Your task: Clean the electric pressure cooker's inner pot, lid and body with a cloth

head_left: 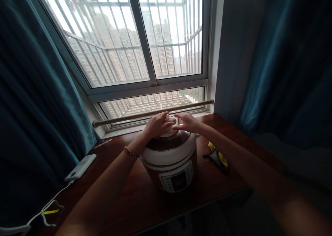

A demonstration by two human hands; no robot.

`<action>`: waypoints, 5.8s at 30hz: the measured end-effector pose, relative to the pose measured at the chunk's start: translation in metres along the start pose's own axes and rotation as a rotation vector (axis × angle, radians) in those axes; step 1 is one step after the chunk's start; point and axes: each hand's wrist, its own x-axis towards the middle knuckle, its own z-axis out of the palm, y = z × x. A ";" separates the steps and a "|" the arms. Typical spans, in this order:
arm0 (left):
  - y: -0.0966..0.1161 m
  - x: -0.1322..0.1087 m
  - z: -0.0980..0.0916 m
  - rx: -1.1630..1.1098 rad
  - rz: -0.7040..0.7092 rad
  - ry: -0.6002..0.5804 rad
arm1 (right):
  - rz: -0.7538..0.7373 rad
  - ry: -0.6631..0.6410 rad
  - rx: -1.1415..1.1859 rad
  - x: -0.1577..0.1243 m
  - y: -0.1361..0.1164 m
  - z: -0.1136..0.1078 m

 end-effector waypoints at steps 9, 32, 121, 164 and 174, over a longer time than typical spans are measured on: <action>-0.029 -0.014 -0.012 -0.145 0.004 -0.111 | 0.166 -0.238 -0.200 0.044 -0.031 0.012; -0.032 -0.027 0.000 -0.347 -0.015 -0.018 | 0.109 0.195 -0.081 0.017 -0.028 0.059; 0.051 -0.004 0.028 0.435 -0.420 0.088 | 0.432 0.655 0.496 -0.054 0.102 0.050; 0.044 -0.047 -0.001 0.204 -0.418 0.399 | 1.417 0.321 0.400 -0.239 0.170 0.019; -0.088 -0.142 0.015 -0.301 -1.100 0.291 | 0.972 0.826 0.545 -0.151 0.109 -0.077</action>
